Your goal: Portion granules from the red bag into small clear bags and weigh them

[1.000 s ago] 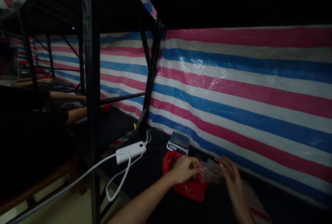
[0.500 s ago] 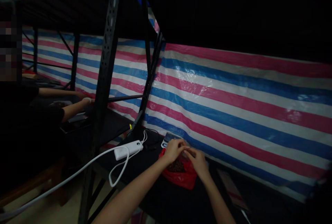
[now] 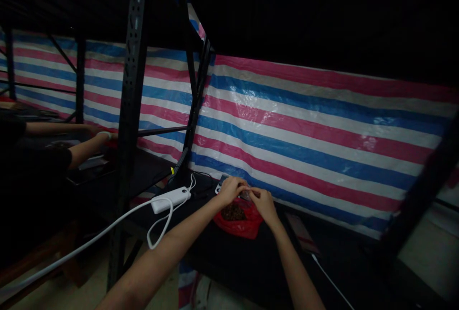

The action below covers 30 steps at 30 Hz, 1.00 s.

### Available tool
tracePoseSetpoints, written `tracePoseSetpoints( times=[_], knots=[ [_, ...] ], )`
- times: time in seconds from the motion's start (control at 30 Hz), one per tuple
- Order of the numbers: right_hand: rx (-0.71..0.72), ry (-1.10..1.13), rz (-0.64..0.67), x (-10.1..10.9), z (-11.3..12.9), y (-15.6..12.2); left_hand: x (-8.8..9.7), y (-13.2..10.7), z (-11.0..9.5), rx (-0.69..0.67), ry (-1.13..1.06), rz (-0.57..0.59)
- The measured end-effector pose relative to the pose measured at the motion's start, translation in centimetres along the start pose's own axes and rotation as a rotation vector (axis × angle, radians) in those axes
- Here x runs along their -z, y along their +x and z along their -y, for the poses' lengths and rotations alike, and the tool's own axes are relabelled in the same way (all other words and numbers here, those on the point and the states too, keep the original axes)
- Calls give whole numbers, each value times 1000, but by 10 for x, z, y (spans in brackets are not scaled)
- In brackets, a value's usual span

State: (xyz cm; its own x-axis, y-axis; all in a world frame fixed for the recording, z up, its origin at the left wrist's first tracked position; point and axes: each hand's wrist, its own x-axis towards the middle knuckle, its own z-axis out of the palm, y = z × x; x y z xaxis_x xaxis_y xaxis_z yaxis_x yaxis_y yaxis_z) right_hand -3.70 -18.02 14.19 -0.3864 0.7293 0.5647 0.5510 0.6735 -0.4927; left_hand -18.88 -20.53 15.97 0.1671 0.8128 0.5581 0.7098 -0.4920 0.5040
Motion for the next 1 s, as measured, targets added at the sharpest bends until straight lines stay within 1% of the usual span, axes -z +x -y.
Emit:
tracePoseSetpoints(
  times=[0.07, 0.17, 0.27, 0.33, 0.47, 0.57, 0.6, 0.63, 0.7, 0.77, 0.87, 0.93, 1.0],
  knots=[
    [2, -34, -17, 0, 2, 2, 4, 6, 2, -22, 53, 46],
    [9, -106, -57, -2, 9, 2, 12, 13, 4, -15, 139, 114],
    [14, -156, -36, -5, 13, 3, 19, 17, 7, 0, 189, 187],
    [4, -144, -10, -8, 12, 5, 20, 18, 10, 6, 172, 237],
    [-25, -97, 10, -11, 3, 9, 18, 21, 23, -6, 96, 347],
    [-97, -47, 3, -8, -12, 12, 15, 27, 32, -35, 54, 447],
    [-129, -29, 2, -7, -16, 14, 13, 29, 35, -40, 47, 460],
    [-161, -5, 4, -6, -20, 15, 11, 31, 37, -40, 52, 454],
    [-210, 59, 24, -6, -26, 16, 5, 34, 40, -25, 87, 401],
    [-216, 103, 47, -8, -29, 18, -3, 36, 41, -8, 121, 352],
    [-196, 43, 44, -13, -34, 19, -14, 38, 42, 5, 144, 310],
    [-221, 8, 36, -15, -41, 21, -20, 38, 43, 21, 186, 286],
    [-277, 109, 35, -17, -51, 23, -23, 37, 46, 33, 235, 270]
  ],
)
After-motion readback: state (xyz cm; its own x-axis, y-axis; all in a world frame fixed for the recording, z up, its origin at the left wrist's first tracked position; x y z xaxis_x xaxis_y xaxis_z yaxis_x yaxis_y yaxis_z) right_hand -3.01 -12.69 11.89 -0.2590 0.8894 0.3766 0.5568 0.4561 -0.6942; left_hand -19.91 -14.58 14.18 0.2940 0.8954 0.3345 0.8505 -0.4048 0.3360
